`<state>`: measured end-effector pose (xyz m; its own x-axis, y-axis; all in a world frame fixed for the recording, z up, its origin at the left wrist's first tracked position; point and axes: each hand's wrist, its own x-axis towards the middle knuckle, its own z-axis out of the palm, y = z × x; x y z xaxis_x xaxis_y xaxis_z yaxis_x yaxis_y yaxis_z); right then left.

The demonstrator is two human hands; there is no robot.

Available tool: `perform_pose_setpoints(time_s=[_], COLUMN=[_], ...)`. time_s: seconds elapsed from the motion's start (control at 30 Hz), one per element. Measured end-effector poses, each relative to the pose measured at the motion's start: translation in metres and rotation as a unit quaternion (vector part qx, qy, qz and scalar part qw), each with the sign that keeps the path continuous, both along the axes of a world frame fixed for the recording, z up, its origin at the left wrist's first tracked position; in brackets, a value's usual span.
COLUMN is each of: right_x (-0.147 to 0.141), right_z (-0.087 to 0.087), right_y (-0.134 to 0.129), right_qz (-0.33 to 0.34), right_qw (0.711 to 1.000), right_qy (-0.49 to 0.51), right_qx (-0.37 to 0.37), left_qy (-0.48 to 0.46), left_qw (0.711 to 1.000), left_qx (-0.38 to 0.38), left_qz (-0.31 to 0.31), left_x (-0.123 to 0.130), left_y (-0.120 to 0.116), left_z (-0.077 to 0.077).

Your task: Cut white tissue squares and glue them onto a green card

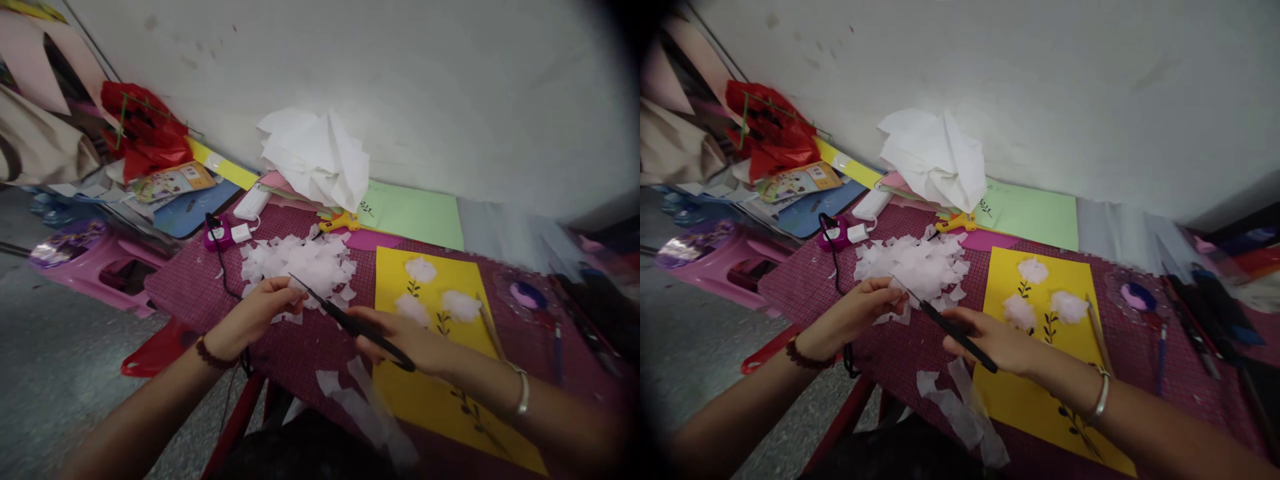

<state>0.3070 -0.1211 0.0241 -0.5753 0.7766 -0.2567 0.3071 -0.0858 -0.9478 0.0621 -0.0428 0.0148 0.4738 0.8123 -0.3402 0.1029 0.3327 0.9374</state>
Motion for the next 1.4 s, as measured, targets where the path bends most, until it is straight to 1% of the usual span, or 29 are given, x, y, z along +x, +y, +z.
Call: perform_pose_setpoints(time_s=[0.1,0.17,0.23,0.3,0.33,0.37,0.4,0.43,0.47,0.5,0.53,0.57,0.6,0.63,0.7,0.73,0.77,0.8,0.83,0.9,0.97,1.0,1.03,1.07,1.13,1.2,1.23,1.3,1.4], right_x=[-0.003,-0.001,0.003,0.007,0.009,0.011,0.014,0.017,0.02,0.023,0.026,0.03,0.033,0.036,0.042,0.044,0.045,0.047,0.048,0.051,0.055,0.057,0.059,0.061,0.064,0.065,0.064,0.062,0.058], right_z=[-0.001,-0.001,0.001,0.003,0.005,0.006,0.007,0.009,0.01,0.012,0.013,0.015,0.016,0.017,0.02,0.021,0.022,0.023,0.022,0.019,0.012,0.008,0.004,0.001,-0.004,-0.006,-0.007,-0.008,-0.01], right_y=[0.005,0.008,0.009,0.008,0.006,0.003,-0.001,-0.005,-0.01,-0.016,-0.021,-0.027,-0.033,-0.039,-0.05,-0.055,-0.06,-0.064,-0.067,-0.071,-0.072,-0.073,-0.073,-0.073,-0.072,-0.071,-0.069,-0.067,-0.062], right_qz=[-0.027,-0.013,0.009,0.024,0.021,0.011,-0.001,-0.014,-0.027,-0.037,-0.042,-0.045,-0.051,-0.058,-0.077,-0.09,-0.102,-0.109,-0.111,-0.095,-0.072,-0.066,-0.067,-0.072,-0.08,-0.076,-0.072,-0.069,-0.074], right_qw=[0.997,0.996,0.996,0.996,0.995,0.995,0.995,0.995,0.996,0.996,0.997,0.997,0.996,0.996,0.994,0.993,0.993,0.992,0.992,0.994,0.996,0.997,0.997,0.996,0.996,0.996,0.996,0.996,0.994], right_qy=[0.016,0.016,0.014,0.025,0.036,0.048,0.055,0.056,0.05,0.044,0.04,0.035,0.03,0.025,0.008,-0.003,-0.011,-0.017,-0.02,-0.016,-0.005,0.001,0.008,0.014,0.019,0.02,0.023,0.038,0.051], right_qx=[-0.069,-0.085,-0.083,-0.084,-0.085,-0.084,-0.082,-0.079,-0.072,-0.065,-0.06,-0.058,-0.061,-0.063,-0.071,-0.071,-0.066,-0.062,-0.058,-0.055,-0.051,-0.049,-0.046,-0.045,-0.044,-0.044,-0.044,-0.049,-0.06], left_qy=[-0.001,0.003,0.017,0.055,0.089,0.136,0.197,0.263,0.327,0.38,0.412,0.424,0.415,0.385,0.29,0.243,0.206,0.182,0.176,0.197,0.234,0.247,0.252,0.248,0.232,0.226,0.229,0.239,0.254], left_qw=[1.0,1.0,1.0,0.996,0.989,0.975,0.947,0.903,0.847,0.789,0.744,0.72,0.719,0.737,0.792,0.812,0.821,0.819,0.81,0.781,0.752,0.743,0.743,0.752,0.792,0.838,0.853,0.864,0.866], left_qx=[-0.005,0.0,0.017,0.069,0.114,0.174,0.249,0.336,0.418,0.483,0.526,0.549,0.557,0.553,0.513,0.481,0.45,0.427,0.414,0.421,0.443,0.446,0.441,0.427,0.371,0.313,0.297,0.286,0.257], left_qz=[0.008,0.012,0.01,-0.008,-0.022,-0.036,-0.05,-0.049,-0.035,-0.017,-0.001,-0.005,-0.021,-0.053,-0.159,-0.224,-0.286,-0.336,-0.377,-0.419,-0.43,-0.433,-0.435,-0.436,-0.425,-0.386,-0.362,-0.339,-0.345], left_x=[-0.001,-0.001,-0.002,-0.004,-0.006,-0.008,-0.01,-0.011,-0.013,-0.014,-0.014,-0.014,-0.012,-0.01,-0.003,0.001,0.007,0.013,0.019,0.032,0.042,0.045,0.046,0.046,0.041,0.034,0.031,0.026,0.024], left_y=[0.004,0.007,0.012,0.016,0.017,0.018,0.018,0.017,0.015,0.012,0.007,0.002,-0.005,-0.012,-0.028,-0.037,-0.045,-0.053,-0.06,-0.071,-0.076,-0.076,-0.075,-0.073,-0.065,-0.059,-0.057,-0.056,-0.062], left_z=[0.001,0.0,0.001,0.005,0.009,0.012,0.016,0.02,0.022,0.024,0.025,0.025,0.024,0.023,0.021,0.02,0.018,0.016,0.013,0.006,-0.002,-0.005,-0.006,-0.006,-0.001,0.007,0.009,0.01,0.002])
